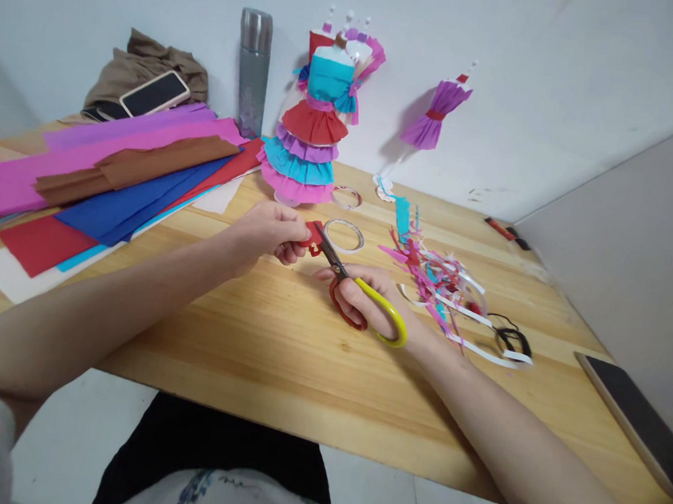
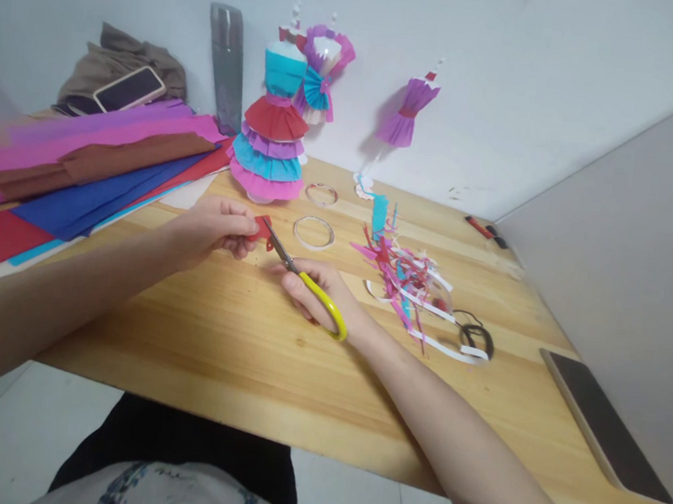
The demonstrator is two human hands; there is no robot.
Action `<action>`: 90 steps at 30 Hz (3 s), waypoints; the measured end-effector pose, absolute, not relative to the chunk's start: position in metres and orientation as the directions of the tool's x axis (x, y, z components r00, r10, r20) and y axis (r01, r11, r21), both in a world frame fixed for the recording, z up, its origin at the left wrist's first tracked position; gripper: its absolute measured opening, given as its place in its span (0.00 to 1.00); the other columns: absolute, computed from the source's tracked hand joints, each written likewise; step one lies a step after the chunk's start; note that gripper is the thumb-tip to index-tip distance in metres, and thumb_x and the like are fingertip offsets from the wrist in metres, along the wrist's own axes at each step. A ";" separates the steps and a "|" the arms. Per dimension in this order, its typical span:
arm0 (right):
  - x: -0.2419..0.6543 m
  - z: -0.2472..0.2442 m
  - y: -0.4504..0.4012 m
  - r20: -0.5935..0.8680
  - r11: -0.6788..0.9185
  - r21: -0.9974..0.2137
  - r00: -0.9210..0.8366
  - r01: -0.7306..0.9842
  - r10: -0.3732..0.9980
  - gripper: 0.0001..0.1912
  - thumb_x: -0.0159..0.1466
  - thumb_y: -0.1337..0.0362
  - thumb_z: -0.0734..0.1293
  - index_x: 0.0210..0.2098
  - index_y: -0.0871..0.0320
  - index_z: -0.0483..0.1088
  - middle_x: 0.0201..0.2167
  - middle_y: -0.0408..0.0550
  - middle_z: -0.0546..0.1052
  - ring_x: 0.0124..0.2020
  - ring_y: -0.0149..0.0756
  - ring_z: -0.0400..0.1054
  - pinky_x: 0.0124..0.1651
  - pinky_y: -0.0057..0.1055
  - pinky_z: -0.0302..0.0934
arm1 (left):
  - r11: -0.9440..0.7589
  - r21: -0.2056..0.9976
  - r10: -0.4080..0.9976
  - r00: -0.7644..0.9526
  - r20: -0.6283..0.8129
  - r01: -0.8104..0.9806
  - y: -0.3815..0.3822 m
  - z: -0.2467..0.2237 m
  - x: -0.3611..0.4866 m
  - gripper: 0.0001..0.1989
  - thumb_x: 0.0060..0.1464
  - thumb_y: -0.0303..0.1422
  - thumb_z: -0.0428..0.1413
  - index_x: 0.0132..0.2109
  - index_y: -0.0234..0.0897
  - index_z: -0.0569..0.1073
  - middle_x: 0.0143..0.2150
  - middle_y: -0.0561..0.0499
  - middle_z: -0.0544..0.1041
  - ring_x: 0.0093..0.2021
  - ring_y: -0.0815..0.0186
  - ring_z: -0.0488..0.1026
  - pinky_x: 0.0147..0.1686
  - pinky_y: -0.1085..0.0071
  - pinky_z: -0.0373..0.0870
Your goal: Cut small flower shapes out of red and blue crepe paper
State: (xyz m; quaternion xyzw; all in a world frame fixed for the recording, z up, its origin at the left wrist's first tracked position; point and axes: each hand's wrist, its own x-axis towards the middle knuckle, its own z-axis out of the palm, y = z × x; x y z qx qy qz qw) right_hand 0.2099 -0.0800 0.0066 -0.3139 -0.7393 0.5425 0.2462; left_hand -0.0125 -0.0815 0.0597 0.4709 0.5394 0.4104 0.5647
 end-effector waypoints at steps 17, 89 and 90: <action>0.214 0.013 -0.078 0.021 0.247 -0.944 -0.705 0.220 0.709 0.34 0.67 0.35 0.64 0.45 0.63 0.75 0.17 0.34 0.61 0.15 0.25 0.53 0.18 0.25 0.48 | 0.159 0.978 0.974 0.143 -0.178 0.135 -0.075 0.058 -0.023 0.13 0.53 0.22 0.59 0.21 0.33 0.73 0.19 0.51 0.74 0.19 0.73 0.69 0.22 0.77 0.67; 0.223 0.013 -0.063 0.054 0.329 -0.924 -0.784 0.196 0.618 0.30 0.69 0.40 0.64 0.46 0.64 0.77 0.17 0.34 0.59 0.17 0.25 0.51 0.20 0.27 0.42 | 0.148 0.979 0.959 0.223 -0.176 0.139 -0.070 0.054 -0.033 0.13 0.52 0.28 0.63 0.20 0.33 0.75 0.19 0.48 0.76 0.20 0.72 0.71 0.23 0.78 0.68; 0.223 0.013 -0.063 0.049 0.325 -0.925 -0.784 0.198 0.618 0.30 0.69 0.39 0.64 0.46 0.64 0.76 0.17 0.34 0.59 0.17 0.25 0.51 0.20 0.27 0.42 | 0.143 0.980 0.959 0.226 -0.171 0.135 -0.070 0.053 -0.033 0.13 0.51 0.28 0.63 0.21 0.33 0.75 0.19 0.48 0.76 0.20 0.72 0.71 0.23 0.78 0.68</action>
